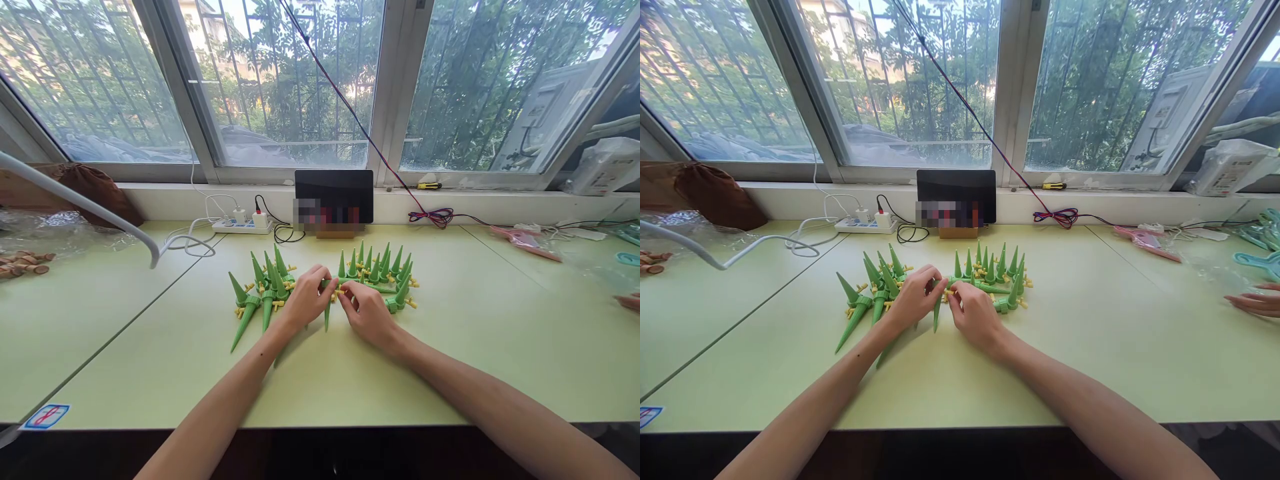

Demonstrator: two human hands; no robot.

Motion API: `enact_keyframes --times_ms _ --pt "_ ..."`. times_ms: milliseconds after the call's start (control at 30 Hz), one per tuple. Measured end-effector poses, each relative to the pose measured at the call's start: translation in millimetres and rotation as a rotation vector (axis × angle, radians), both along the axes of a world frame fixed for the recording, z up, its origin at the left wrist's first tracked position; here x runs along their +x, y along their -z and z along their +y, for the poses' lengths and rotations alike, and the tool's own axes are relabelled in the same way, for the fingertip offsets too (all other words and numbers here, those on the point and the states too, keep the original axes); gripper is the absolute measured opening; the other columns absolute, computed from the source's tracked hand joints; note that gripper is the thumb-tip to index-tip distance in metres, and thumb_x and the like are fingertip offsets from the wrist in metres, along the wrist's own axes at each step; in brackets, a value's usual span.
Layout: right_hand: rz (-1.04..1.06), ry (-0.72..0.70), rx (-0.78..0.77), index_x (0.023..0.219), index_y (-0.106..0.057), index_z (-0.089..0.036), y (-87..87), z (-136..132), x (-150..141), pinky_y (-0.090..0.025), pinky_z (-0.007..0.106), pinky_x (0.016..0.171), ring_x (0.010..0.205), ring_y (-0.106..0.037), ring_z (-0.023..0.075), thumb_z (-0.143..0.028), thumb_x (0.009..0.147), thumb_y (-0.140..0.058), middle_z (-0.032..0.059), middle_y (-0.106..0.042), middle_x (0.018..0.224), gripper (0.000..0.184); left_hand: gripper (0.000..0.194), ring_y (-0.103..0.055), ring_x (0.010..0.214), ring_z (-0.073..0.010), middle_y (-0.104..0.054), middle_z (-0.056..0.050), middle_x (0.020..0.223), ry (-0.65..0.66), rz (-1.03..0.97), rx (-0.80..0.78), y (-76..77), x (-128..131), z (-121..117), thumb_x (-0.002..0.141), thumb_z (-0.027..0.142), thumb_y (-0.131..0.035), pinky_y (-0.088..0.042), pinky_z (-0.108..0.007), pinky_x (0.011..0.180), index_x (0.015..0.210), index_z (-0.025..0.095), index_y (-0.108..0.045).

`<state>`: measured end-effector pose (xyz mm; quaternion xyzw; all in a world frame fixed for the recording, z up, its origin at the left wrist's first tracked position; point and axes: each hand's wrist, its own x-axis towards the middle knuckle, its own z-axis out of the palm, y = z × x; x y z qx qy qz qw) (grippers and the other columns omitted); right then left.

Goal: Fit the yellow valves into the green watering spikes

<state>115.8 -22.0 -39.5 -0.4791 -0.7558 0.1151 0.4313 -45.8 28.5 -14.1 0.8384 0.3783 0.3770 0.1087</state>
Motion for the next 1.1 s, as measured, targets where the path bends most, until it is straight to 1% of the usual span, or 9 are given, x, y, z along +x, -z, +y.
enact_keyframes --times_ms 133,267,400,800,1100 --pt "-0.009 0.014 -0.006 0.090 -0.060 -0.018 -0.3 -0.5 0.1 -0.038 0.026 0.057 0.059 -0.051 0.0147 -0.027 0.097 -0.046 0.0028 -0.062 0.074 0.018 0.021 -0.048 0.064 -0.0126 -0.053 0.000 0.075 0.000 0.005 0.003 0.3 -0.3 0.1 0.094 0.026 -0.049 -0.038 -0.026 0.062 0.074 0.019 -0.049" --pt "-0.031 0.035 -0.019 0.085 -0.059 -0.019 -0.4 -0.8 0.4 -0.034 0.026 0.054 0.054 -0.045 0.0139 -0.028 0.098 -0.046 -0.0003 -0.056 0.065 0.021 0.021 -0.047 0.065 -0.0129 -0.053 -0.001 0.077 0.001 0.021 0.000 0.6 -0.3 -0.1 0.094 0.027 -0.048 -0.037 -0.026 0.063 0.075 0.019 -0.048" --pt "-0.037 0.043 -0.023 0.084 -0.059 -0.019 -0.7 -0.9 0.1 -0.032 0.026 0.053 0.053 -0.044 0.0135 -0.029 0.098 -0.046 -0.0012 -0.055 0.063 0.022 0.022 -0.047 0.066 -0.0129 -0.053 -0.001 0.077 0.008 0.024 -0.005 0.9 -0.3 0.1 0.095 0.028 -0.048 -0.038 -0.027 0.063 0.075 0.019 -0.048" --pt "-0.048 0.050 -0.024 0.079 -0.059 -0.019 -0.2 -0.3 0.5 -0.032 0.026 0.053 0.052 -0.046 0.0140 -0.033 0.099 -0.043 -0.0003 -0.057 0.062 0.029 0.022 -0.046 0.065 -0.0130 -0.054 -0.001 0.077 0.018 0.017 -0.007 1.8 0.0 0.1 0.094 0.029 -0.048 -0.038 -0.027 0.061 0.075 0.019 -0.050" --pt "-0.061 0.049 -0.026 0.078 -0.058 -0.019 0.0 -0.3 0.4 -0.033 0.025 0.054 0.052 -0.047 0.0139 -0.034 0.098 -0.046 0.0001 -0.058 0.062 0.027 0.021 -0.047 0.065 -0.0127 -0.053 0.000 0.077 0.018 0.026 -0.010 1.7 0.0 0.2 0.094 0.028 -0.048 -0.037 -0.027 0.062 0.075 0.019 -0.049"
